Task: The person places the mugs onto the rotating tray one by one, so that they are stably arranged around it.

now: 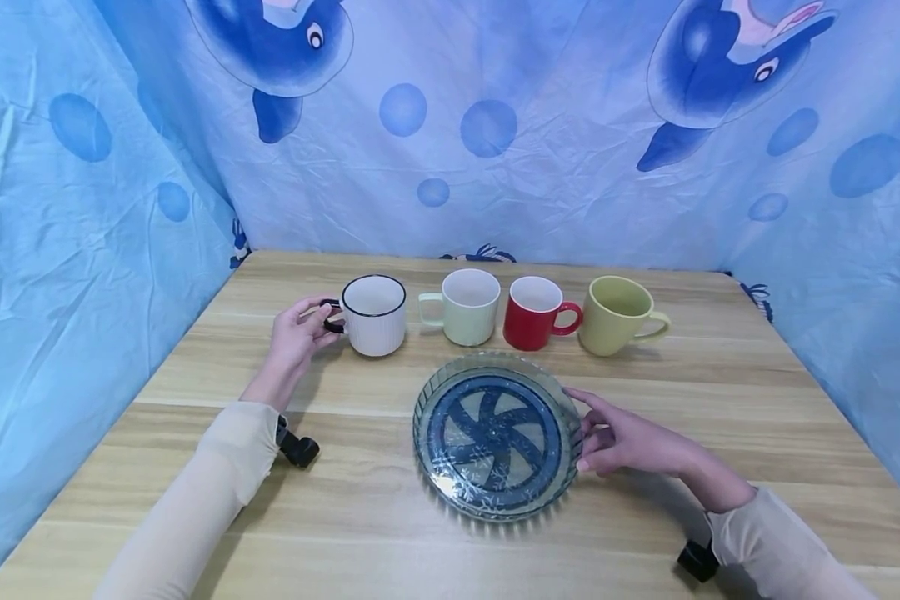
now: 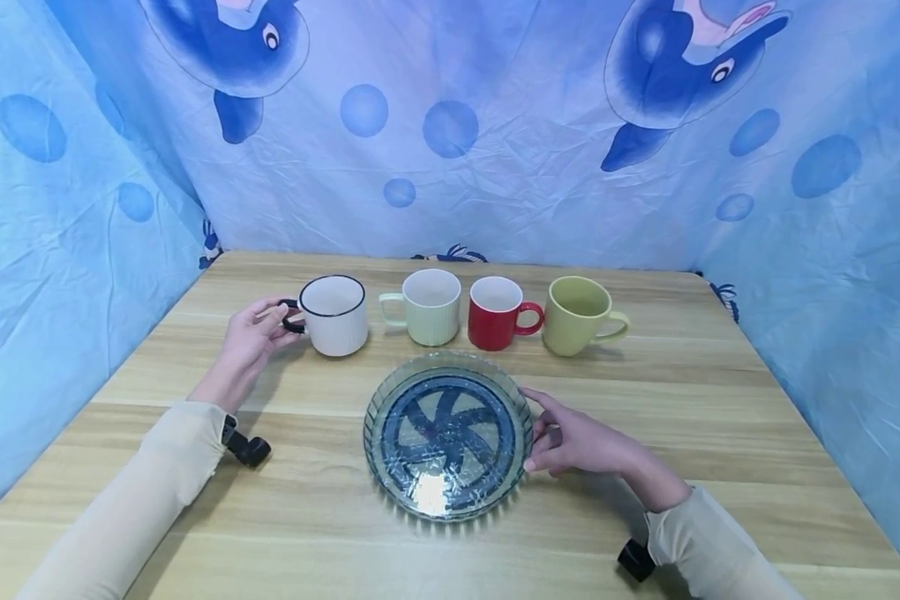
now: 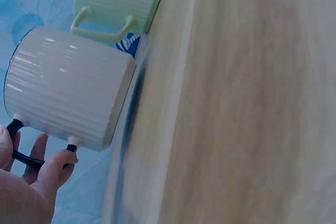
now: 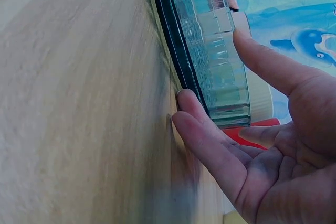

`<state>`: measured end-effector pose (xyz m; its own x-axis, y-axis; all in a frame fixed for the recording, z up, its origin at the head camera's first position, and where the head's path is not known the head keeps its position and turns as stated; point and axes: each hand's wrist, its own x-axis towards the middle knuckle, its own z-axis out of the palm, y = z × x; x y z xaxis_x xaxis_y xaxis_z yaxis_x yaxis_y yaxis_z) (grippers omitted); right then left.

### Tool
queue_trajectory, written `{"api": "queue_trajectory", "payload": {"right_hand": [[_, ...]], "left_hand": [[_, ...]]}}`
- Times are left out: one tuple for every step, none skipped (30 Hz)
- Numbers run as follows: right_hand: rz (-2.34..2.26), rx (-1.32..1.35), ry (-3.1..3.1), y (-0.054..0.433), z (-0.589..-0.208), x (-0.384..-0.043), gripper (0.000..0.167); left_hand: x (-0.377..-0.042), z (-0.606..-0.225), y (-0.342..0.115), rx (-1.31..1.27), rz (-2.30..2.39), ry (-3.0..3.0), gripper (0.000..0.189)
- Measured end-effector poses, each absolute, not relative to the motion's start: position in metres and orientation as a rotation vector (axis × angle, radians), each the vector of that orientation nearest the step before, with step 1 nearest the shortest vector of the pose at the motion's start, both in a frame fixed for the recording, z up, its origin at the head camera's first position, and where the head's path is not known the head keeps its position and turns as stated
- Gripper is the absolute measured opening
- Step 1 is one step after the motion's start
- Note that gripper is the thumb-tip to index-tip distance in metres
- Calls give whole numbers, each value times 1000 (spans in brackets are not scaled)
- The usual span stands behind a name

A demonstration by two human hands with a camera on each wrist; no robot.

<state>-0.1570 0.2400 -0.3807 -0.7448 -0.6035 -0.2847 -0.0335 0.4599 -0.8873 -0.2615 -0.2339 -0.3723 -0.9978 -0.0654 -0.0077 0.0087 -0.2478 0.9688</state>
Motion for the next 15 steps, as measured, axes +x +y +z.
{"api": "queue_trajectory", "payload": {"right_hand": [[-1270,-533,2139,240,-380,-157,101],[-1257,-538,2151,240,-380,-158,101],[-1246,-541,2162,241,-379,-158,101],[-1237,-545,2170,241,-379,-158,101],[-1233,-544,2173,240,-378,-158,102],[-1227,-547,2179,240,-378,-158,102],[-1224,-548,2183,240,-378,-158,102],[-1221,-558,2187,240,-378,-158,102],[-1222,-565,2188,240,-378,-158,102],[-1224,-575,2188,240,-378,-158,102],[-1223,-585,2191,240,-378,-158,102],[-1221,-591,2195,240,-378,-158,102],[-1219,-594,2197,240,-378,-158,101],[-1217,-604,2200,240,-378,-158,101],[-1211,-602,2205,240,-378,-158,101]], "left_hand": [[-261,-371,-233,72,-2448,-1888,13],[-260,-371,-233,72,-2452,-1881,14],[-259,-370,-233,71,-2459,-1869,13],[-257,-369,-232,72,-2462,-1859,12],[-256,-368,-232,69,-2471,-1843,12],[-255,-368,-231,64,-2476,-1833,11],[-253,-367,-230,63,-2479,-1824,12],[-252,-366,-230,58,-2488,-1811,12],[-251,-366,-229,57,-2492,-1800,13],[-249,-365,-228,56,-2499,-1790,14],[-248,-364,-228,55,-2504,-1779,15],[-247,-363,-227,52,-2510,-1772,16],[-246,-363,-226,49,-2516,-1764,18],[-245,-362,-225,42,-2525,-1753,18],[-243,-361,-224,40,-2524,-1754,19]]}}
